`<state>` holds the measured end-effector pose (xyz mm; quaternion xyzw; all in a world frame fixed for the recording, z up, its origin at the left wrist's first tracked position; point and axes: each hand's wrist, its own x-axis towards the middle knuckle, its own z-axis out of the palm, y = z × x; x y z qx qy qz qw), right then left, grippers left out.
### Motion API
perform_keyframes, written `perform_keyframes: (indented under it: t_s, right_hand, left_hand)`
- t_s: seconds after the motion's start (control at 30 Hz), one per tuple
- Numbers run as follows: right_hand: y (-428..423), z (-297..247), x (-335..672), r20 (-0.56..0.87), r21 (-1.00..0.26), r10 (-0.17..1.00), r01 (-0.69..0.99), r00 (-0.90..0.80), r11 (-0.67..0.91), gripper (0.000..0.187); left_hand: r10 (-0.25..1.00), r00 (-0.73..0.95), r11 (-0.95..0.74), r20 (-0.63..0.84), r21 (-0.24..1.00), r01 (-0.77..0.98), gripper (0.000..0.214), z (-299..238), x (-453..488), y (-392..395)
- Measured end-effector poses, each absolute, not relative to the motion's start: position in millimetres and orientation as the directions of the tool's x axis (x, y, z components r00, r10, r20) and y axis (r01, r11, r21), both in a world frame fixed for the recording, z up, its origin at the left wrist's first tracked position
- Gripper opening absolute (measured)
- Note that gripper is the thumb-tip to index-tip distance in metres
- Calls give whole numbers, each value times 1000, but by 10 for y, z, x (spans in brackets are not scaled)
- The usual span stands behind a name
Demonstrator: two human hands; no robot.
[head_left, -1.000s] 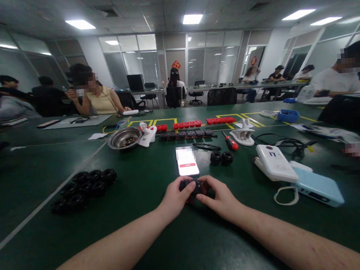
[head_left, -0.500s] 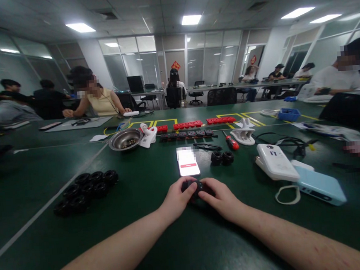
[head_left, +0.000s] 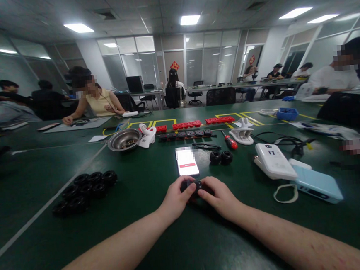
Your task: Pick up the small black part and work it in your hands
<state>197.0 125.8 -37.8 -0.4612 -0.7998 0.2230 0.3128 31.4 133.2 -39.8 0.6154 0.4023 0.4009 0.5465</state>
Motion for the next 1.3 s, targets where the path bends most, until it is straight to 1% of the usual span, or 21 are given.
perform_keyframes:
  t_s: [0.07, 0.23, 0.37, 0.47, 0.57, 0.7, 0.83, 0.93, 1.03, 1.1, 1.17, 1.3]
  right_hand:
    - [1257, -374, 1972, 313, -650, 874, 588, -372, 482, 21]
    - [1247, -377, 1966, 354, -659, 838, 525, -415, 538, 34]
    - [1240, -390, 1965, 363, -677, 843, 508, -397, 532, 36]
    - [1234, -394, 1970, 341, -717, 859, 485, -383, 501, 37]
    - [1233, -395, 1970, 321, -744, 857, 452, -403, 492, 35]
    - [1233, -393, 1960, 314, -736, 865, 476, -391, 482, 29]
    - [1222, -375, 1959, 375, -701, 832, 462, -409, 543, 36]
    - [1203, -360, 1956, 393, -671, 805, 460, -445, 581, 37]
    - [1189, -365, 1953, 403, -680, 807, 450, -431, 579, 42]
    - [1193, -382, 1957, 397, -710, 833, 447, -385, 544, 47]
    - [1213, -404, 1968, 371, -741, 866, 455, -337, 494, 45]
    - [1272, -436, 1981, 316, -774, 903, 471, -292, 423, 30]
  left_hand:
    - [935, 355, -62, 31, 995, 76, 34, -396, 314, 1341]
    - [950, 310, -91, 42, 985, 145, 27, -418, 315, 1364]
    - [954, 289, -117, 78, 986, 121, 27, -424, 321, 1348]
    - [952, 289, -129, 104, 989, 70, 28, -415, 320, 1326]
    - [952, 283, -135, 120, 990, 34, 28, -413, 315, 1315]
    - [946, 301, -157, 120, 982, 101, 31, -433, 307, 1334]
    - [942, 326, -131, 80, 982, 139, 39, -449, 303, 1369]
    - [946, 321, -90, 41, 986, 140, 35, -442, 304, 1374]
    - [950, 296, -149, 101, 978, 144, 28, -428, 306, 1357]
    - [948, 291, -168, 127, 978, 121, 27, -420, 310, 1342]
    - [951, 286, -146, 117, 986, 79, 29, -417, 314, 1329]
    - [960, 257, -118, 109, 993, 21, 31, -424, 317, 1318]
